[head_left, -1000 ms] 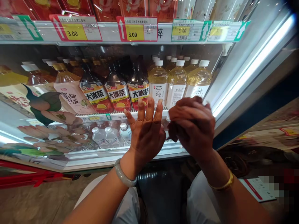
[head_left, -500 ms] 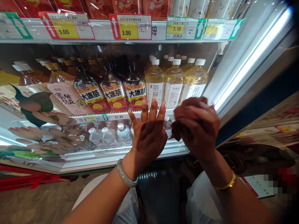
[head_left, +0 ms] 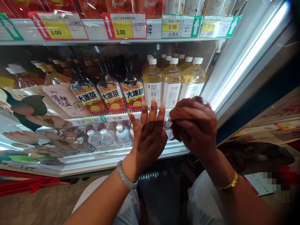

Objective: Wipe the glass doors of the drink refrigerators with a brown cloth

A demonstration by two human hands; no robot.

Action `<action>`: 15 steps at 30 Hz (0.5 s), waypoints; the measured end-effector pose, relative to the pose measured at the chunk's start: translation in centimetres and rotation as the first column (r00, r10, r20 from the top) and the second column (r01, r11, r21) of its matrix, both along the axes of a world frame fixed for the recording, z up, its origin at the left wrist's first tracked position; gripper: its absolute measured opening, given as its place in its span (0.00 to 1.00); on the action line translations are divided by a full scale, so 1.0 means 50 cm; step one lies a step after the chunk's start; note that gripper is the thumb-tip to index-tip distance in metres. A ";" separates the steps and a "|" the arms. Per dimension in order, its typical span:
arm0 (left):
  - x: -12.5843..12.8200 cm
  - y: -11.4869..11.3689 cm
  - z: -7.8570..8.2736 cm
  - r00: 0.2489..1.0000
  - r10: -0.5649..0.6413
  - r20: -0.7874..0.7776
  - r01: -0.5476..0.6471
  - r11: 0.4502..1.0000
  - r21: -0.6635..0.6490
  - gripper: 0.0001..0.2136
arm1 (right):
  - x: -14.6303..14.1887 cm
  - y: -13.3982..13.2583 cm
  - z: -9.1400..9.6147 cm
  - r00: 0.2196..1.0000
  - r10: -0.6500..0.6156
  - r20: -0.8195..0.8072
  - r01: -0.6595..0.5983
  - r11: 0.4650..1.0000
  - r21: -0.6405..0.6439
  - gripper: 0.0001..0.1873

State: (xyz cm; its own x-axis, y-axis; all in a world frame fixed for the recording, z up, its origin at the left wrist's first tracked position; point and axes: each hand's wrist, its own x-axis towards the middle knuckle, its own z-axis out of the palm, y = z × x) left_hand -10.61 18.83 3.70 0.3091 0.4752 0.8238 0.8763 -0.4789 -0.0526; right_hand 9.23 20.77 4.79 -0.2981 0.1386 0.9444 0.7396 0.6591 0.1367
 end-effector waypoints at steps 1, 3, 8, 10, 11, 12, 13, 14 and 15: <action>0.000 0.000 0.000 1.000 0.004 0.000 -0.004 1.000 -0.004 0.42 | 0.013 0.004 0.005 0.997 -0.031 -0.073 0.031 1.000 0.003 0.12; 0.001 -0.001 -0.001 1.000 0.011 0.000 -0.011 1.000 -0.005 0.43 | 0.026 0.008 0.010 0.975 -0.089 -0.206 0.091 0.996 0.001 0.15; 0.007 -0.001 -0.001 1.000 0.006 -0.004 -0.006 1.000 -0.002 0.40 | -0.012 -0.005 -0.004 0.996 -0.065 -0.063 0.064 0.998 -0.015 0.14; 0.008 0.000 -0.002 1.000 0.001 -0.004 -0.001 1.000 0.005 0.40 | -0.020 -0.009 -0.007 0.997 -0.002 0.077 0.003 1.000 -0.011 0.11; 0.008 0.001 -0.002 1.000 -0.001 -0.002 0.001 1.000 0.008 0.40 | -0.016 -0.008 -0.006 0.994 0.017 0.112 -0.016 1.000 -0.009 0.11; 0.008 0.001 -0.003 1.000 -0.001 0.001 0.001 1.000 0.009 0.40 | -0.008 -0.005 -0.003 0.994 0.020 0.109 -0.019 1.000 -0.006 0.11; 0.008 0.002 -0.003 1.000 -0.001 0.004 0.001 1.000 0.009 0.41 | 0.002 -0.001 0.000 0.998 0.003 0.067 -0.003 1.000 -0.002 0.11; 0.008 0.002 -0.003 1.000 0.000 0.007 0.000 1.000 0.009 0.42 | 0.014 0.003 0.004 1.000 -0.026 -0.002 0.026 1.000 0.003 0.13; 0.008 0.002 -0.004 1.000 0.003 0.010 -0.003 1.000 0.008 0.42 | 0.023 0.007 0.007 0.995 -0.056 -0.081 0.057 0.998 0.010 0.15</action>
State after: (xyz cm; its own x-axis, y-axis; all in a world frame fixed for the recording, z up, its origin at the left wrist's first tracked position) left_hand -10.20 18.91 3.51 0.2993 0.4697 0.8305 0.8784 -0.4756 -0.0476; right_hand 10.37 21.13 5.13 -0.2132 0.1411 0.9668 0.7847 0.6142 0.0834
